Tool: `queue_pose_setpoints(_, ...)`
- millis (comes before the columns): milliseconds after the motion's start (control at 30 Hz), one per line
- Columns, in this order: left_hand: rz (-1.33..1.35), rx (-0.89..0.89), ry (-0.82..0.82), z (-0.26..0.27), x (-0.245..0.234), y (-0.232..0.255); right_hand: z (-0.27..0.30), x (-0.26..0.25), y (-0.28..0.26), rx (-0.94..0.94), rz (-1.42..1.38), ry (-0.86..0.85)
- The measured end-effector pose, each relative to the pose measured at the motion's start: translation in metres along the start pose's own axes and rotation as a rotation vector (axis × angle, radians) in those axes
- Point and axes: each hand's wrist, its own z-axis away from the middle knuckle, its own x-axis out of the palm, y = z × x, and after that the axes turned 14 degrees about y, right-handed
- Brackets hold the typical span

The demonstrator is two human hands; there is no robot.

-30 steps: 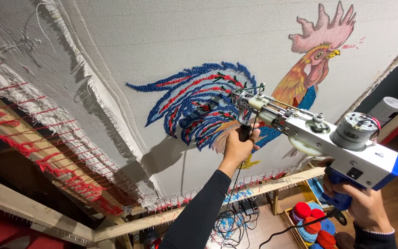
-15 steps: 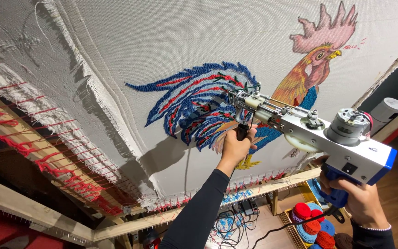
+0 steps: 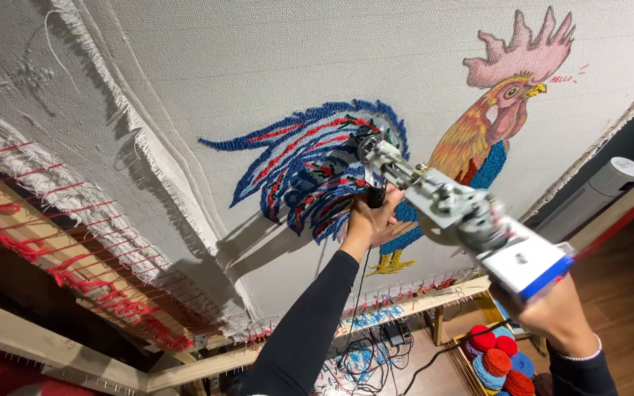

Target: Using a tufting gun to create a rug with a rooster design on a framed canvas.

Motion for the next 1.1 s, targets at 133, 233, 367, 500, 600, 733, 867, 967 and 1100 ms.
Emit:
queue_pose_setpoints(133,-0.217,-0.015,-0.046,-0.031,-0.002,-0.029,-0.021,0.007,-0.049,-0.153,0.207,-0.11)
queue_pose_setpoints(233,-0.31,-0.04,-0.089,-0.032,-0.007,-0.016,-0.023,0.011,-0.055,-0.066,0.218,-0.126)
queue_pose_setpoints(367,-0.343,-0.016,-0.115,-0.038,-0.012,-0.028,-0.015,0.019,-0.03,-0.009,0.14,-0.108)
queue_pose_setpoints(500,-0.291,-0.005,-0.067,-0.028,-0.018,-0.01,0.005,0.023,0.016,-0.044,0.073,-0.051)
queue_pose_setpoints(600,-0.077,0.026,0.005,-0.022,-0.021,-0.002,0.012,0.026,0.02,-0.065,0.043,0.026)
queue_pose_setpoints(733,-0.002,0.023,0.004,-0.014,-0.027,0.021,0.018,0.034,0.007,0.135,-0.026,0.053)
queue_pose_setpoints(867,-0.135,0.062,0.014,-0.01,-0.031,0.03,0.021,0.04,-0.026,0.459,-0.46,0.042)
queue_pose_setpoints(967,-0.157,0.053,0.01,0.004,-0.028,0.042,0.03,0.035,-0.005,0.526,-0.721,0.051)
queue_pose_setpoints(1100,-0.029,0.014,-0.062,0.015,-0.012,-0.001,0.045,0.006,0.025,0.612,-0.817,0.087)
